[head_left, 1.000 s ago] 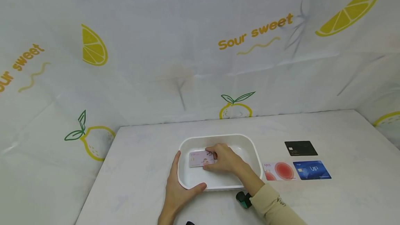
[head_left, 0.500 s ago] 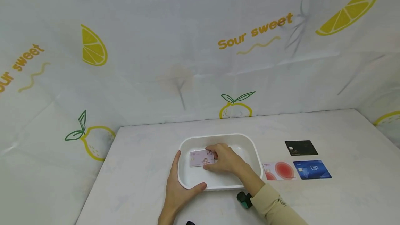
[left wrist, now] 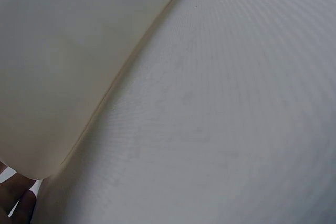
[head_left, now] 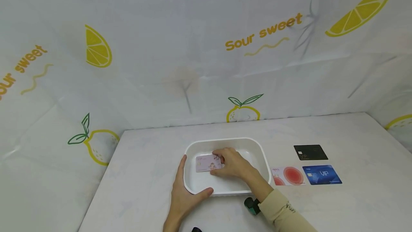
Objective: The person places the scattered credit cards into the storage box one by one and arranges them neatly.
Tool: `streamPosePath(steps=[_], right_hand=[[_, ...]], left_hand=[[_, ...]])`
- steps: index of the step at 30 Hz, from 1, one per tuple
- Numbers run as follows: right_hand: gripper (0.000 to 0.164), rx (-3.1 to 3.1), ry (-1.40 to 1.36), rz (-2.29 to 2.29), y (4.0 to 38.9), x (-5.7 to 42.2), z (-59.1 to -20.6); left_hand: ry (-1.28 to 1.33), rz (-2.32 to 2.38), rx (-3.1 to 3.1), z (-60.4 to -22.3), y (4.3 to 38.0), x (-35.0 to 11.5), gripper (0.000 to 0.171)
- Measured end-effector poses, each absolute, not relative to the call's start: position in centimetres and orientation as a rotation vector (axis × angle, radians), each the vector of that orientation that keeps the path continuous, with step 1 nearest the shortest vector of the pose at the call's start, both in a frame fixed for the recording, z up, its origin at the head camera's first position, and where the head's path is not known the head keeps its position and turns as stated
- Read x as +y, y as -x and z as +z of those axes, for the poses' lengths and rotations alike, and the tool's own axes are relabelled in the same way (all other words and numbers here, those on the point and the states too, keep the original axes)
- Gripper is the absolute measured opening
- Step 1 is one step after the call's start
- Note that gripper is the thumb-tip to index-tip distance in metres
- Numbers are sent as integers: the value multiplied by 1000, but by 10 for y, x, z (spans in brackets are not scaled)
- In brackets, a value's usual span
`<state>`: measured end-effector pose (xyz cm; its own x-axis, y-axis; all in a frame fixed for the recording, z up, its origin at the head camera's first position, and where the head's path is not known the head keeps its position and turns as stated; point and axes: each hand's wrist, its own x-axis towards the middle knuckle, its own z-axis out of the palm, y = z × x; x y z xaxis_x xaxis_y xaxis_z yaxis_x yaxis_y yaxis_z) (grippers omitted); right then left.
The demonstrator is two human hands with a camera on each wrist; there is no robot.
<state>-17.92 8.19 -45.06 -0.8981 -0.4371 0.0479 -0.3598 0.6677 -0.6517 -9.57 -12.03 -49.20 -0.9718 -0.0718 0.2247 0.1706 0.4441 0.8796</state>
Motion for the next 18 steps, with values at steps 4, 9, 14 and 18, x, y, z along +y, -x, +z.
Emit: streamPosePath(steps=[4,9,14,18], right_hand=[[60,2758,639,-1049,179,82,-451],[59,2748,627,-1058,178,81,-452],[59,2753,630,-1055,178,82,-452],[58,2756,639,-1063,178,82,-451]], left_hand=[[94,-1543,-2462,-493,96,-120,125],[97,-1550,-2462,-493,96,-120,126],[90,-1572,-2455,-491,95,-119,126],[93,-1581,-2448,-490,95,-119,126]])
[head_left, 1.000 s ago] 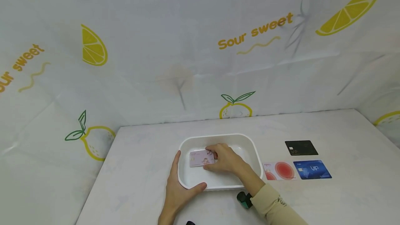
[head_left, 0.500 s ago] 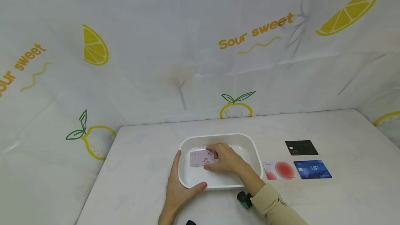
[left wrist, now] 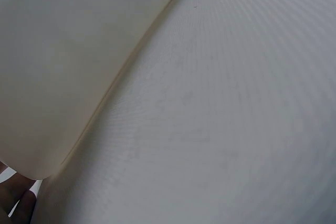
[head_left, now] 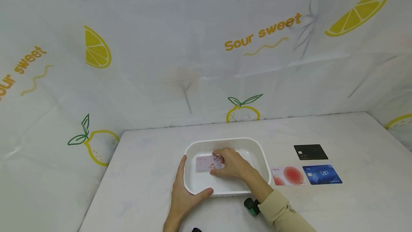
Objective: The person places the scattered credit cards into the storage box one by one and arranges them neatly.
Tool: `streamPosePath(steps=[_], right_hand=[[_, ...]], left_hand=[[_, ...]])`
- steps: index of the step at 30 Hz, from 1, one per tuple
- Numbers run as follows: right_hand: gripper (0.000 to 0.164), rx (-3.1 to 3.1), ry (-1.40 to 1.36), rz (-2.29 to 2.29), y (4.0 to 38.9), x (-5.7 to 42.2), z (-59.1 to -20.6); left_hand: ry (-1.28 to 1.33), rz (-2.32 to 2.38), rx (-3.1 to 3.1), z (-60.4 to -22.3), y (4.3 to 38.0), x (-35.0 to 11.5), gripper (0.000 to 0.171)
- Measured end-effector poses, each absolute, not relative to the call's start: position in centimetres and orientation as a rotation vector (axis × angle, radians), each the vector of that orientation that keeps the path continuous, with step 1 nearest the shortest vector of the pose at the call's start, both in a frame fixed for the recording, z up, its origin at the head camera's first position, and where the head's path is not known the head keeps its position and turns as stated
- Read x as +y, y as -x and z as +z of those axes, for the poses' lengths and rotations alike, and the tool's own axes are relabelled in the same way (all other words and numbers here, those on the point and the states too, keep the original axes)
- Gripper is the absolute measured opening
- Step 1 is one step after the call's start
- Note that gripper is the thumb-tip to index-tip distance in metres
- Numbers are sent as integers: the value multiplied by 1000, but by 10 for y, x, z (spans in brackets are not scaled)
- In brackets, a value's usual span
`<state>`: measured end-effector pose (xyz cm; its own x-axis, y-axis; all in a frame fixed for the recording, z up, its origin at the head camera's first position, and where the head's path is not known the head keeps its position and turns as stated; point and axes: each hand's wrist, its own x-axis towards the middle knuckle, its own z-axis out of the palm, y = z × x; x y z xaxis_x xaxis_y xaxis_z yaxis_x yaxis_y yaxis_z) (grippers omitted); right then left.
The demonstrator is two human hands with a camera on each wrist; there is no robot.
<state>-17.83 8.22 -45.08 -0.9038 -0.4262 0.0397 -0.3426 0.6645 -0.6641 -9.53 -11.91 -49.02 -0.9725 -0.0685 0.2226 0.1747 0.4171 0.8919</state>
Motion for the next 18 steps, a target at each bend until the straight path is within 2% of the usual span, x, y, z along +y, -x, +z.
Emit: streamPosePath(steps=[18], right_hand=[[58,2734,624,-1066,177,85,-447]], left_hand=[[108,-1540,-2448,-494,97,-120,126]])
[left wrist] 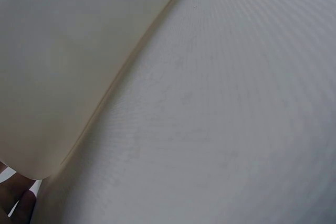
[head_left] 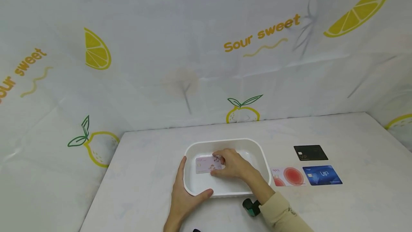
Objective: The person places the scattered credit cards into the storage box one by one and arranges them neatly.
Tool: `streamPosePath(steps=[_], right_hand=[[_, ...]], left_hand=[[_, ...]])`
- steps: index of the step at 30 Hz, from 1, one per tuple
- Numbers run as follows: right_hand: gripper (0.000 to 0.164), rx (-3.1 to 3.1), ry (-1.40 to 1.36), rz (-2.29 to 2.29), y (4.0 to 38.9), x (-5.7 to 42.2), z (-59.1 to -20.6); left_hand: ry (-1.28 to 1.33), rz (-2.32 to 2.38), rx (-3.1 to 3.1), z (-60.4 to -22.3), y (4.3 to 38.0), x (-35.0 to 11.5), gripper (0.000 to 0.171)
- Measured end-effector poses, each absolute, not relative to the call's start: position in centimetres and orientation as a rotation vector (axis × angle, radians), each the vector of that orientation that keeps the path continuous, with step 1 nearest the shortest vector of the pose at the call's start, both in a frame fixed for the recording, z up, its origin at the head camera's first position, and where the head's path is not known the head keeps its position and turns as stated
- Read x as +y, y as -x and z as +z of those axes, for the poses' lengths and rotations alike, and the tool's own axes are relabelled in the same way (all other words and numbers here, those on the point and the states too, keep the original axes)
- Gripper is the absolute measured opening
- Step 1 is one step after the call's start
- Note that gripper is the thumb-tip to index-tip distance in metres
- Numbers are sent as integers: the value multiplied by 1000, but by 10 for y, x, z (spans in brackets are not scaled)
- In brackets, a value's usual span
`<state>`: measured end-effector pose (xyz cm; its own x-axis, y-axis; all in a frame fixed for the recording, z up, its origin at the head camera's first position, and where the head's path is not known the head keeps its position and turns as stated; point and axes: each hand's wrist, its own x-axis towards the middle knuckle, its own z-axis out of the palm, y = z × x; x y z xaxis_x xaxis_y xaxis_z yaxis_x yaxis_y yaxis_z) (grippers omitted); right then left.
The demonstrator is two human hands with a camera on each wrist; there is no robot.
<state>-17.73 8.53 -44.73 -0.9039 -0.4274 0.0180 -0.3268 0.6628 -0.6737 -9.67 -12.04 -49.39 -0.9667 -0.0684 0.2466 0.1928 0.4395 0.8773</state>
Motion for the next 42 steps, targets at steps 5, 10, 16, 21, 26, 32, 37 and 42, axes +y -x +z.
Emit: streamPosePath(steps=[5,10,16,21,26,32,37,42], right_hand=[[55,2730,694,-1083,178,88,-446],[52,2732,773,-1113,178,89,-443],[52,2695,786,-1187,176,90,-438],[51,2661,782,-1226,172,92,-433],[52,2636,789,-1236,167,95,-426],[53,2594,795,-1262,161,95,-420],[51,2588,848,-1277,157,95,-418],[49,2614,886,-1278,153,96,-416]], left_hand=[[99,-1542,-2449,-495,97,-120,125],[82,-1563,-2450,-493,96,-120,125],[60,-1595,-2454,-490,95,-118,125],[53,-1589,-2461,-489,95,-118,125],[47,-1594,-2460,-488,94,-118,125],[54,-1576,-2466,-489,95,-118,124],[74,-1540,-2469,-490,96,-120,124],[102,-1530,-2464,-492,97,-120,124]])
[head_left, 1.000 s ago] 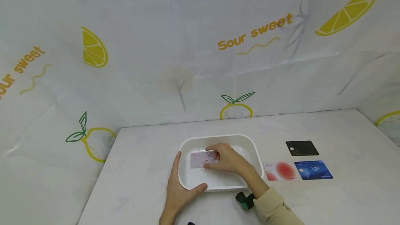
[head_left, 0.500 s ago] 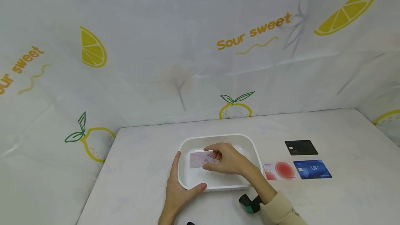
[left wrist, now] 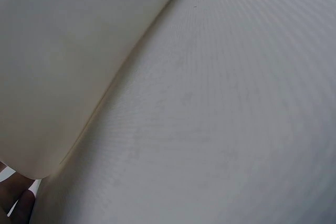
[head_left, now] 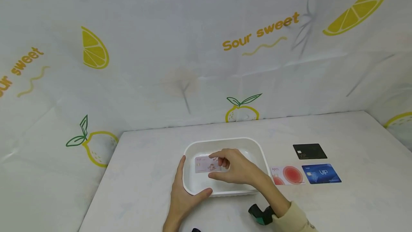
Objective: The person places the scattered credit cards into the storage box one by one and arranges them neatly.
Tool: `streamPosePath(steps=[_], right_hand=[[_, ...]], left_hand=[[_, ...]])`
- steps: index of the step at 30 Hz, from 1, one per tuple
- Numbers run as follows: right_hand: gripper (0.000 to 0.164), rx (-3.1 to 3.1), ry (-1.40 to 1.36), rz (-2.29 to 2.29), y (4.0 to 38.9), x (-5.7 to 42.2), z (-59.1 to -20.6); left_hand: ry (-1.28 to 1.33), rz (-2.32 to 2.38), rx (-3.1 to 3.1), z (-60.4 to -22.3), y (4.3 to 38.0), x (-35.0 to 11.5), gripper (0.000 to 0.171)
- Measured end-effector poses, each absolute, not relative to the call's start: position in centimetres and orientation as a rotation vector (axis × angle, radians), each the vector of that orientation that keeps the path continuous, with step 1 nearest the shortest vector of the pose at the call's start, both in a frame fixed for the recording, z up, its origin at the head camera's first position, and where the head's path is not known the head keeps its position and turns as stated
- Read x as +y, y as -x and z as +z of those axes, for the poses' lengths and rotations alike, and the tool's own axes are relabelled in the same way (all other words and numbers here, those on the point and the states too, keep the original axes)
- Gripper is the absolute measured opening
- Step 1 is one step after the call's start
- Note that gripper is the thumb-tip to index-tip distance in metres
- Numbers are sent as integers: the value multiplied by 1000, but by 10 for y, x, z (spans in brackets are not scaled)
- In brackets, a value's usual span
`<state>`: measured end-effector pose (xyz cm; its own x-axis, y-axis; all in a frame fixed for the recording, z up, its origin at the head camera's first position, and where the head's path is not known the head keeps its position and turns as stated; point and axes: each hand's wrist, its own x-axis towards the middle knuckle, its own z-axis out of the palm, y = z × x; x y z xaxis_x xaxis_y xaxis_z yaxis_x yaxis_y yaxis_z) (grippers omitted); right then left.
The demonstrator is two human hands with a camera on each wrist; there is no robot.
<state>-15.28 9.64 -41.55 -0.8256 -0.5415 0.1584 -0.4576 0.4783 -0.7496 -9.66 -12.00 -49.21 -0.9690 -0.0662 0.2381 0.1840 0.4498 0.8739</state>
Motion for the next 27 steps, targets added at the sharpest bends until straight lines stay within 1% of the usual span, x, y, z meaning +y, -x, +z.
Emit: streamPosePath(steps=[19,27], right_hand=[[40,2696,1021,-1323,130,121,-402],[41,2708,957,-1316,121,140,-398]], left_hand=[[111,-1542,-2448,-492,96,-120,125],[112,-1565,-2433,-492,96,-118,126]])
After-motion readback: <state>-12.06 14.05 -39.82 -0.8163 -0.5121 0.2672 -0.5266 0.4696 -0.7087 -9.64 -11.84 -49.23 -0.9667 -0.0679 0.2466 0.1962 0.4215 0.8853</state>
